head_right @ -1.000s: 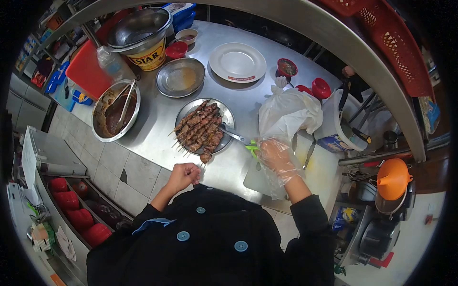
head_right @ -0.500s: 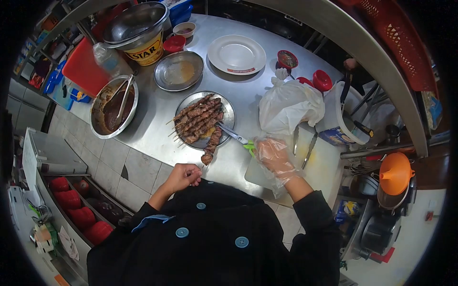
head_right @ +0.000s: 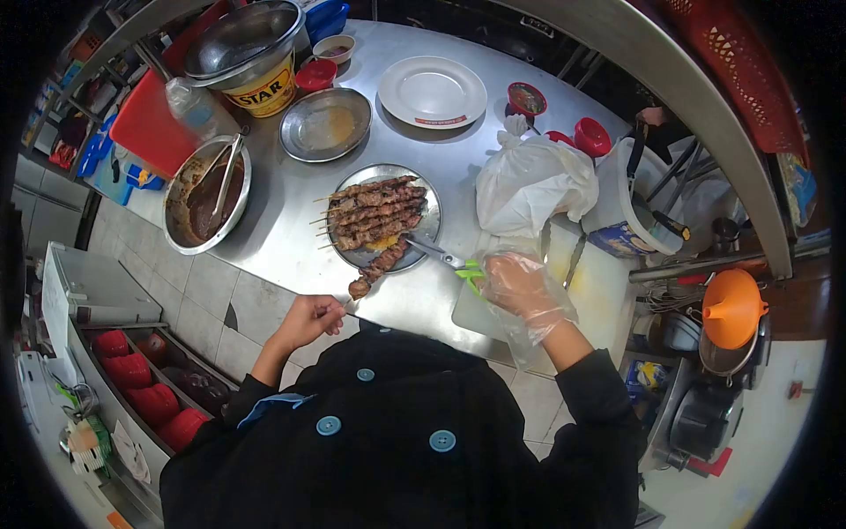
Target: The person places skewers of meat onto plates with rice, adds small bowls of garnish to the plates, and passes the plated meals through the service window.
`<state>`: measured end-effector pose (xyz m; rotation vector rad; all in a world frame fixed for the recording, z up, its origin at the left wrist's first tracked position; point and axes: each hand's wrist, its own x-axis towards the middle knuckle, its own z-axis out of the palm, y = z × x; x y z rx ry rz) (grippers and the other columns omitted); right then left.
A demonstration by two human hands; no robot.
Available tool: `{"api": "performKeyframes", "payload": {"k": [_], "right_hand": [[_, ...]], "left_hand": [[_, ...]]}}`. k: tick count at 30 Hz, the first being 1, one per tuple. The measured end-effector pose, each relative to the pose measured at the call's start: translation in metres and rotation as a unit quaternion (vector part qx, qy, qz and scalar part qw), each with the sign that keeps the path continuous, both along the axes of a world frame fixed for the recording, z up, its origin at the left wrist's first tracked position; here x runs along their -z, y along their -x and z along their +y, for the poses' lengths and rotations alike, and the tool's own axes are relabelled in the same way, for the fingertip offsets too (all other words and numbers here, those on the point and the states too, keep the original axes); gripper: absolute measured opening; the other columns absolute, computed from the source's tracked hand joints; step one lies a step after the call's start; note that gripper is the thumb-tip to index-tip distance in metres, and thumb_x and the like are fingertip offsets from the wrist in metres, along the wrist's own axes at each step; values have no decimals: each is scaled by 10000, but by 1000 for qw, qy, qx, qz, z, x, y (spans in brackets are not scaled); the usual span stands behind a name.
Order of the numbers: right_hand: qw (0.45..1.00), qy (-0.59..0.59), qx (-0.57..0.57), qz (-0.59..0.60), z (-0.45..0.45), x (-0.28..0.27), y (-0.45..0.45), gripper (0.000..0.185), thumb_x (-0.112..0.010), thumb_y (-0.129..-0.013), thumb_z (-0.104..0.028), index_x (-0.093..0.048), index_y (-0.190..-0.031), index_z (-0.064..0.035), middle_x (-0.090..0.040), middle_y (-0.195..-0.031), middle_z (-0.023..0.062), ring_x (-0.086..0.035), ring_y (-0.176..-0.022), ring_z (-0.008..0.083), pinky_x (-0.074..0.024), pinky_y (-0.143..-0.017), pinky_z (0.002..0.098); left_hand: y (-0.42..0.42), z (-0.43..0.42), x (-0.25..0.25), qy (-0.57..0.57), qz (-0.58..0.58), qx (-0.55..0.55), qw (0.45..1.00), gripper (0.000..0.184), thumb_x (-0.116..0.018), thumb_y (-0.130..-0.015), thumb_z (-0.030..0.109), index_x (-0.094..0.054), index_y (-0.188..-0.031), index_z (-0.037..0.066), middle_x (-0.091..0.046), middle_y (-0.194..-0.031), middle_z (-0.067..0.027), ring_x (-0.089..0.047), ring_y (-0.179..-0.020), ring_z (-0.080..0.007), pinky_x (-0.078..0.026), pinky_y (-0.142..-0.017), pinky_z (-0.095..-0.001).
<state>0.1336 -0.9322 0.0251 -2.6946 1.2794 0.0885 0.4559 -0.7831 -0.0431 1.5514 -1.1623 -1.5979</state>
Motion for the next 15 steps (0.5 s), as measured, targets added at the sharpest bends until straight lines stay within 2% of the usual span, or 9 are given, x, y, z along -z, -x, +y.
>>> {"api": "performKeyframes", "payload": {"k": [3,6,9,11,15], "right_hand": [[1000,5,26,8,3,-3,-4,313,-642,-733,-379,-631,-787,-71,-613,-704,133,-600,-707,310,-457,-641,433],[997,-32,53,39,10,1,-4,305,-607,-751,-373,-619,-764,-68,-626,-752,116,-608,-758,289,-465,-672,421],[999,-15,31,19,14,8,-3,315,-605,-749,-385,-617,-747,-70,-618,-734,124,-606,-747,290,-463,-668,417],[996,-58,45,44,12,6,-5,307,-597,-760,-373,-616,-750,-67,-614,-728,132,-605,-746,292,-460,-673,417],[999,-29,-13,15,10,2,-4,293,-587,-773,-347,-617,-736,-58,-612,-718,138,-604,-738,299,-459,-680,419]], "left_hand": [[-4,0,0,26,-22,18,999,137,-541,-876,61,-584,-792,-38,-594,-655,-52,-577,-571,-97,-494,-533,-233],[-5,-3,-4,45,-54,37,997,148,-537,-877,67,-580,-784,-39,-593,-652,-53,-578,-567,-103,-491,-539,-243],[-9,-5,-4,92,-111,83,986,153,-541,-870,70,-577,-771,-41,-591,-644,-58,-579,-564,-110,-490,-538,-254],[-12,-6,-5,113,-155,99,976,166,-529,-856,91,-577,-748,-25,-585,-614,-85,-579,-534,-154,-470,-540,-279],[-12,-7,-15,104,-164,86,977,177,-526,-857,100,-573,-734,-18,-584,-607,-91,-582,-533,-167,-466,-539,-286]]}}
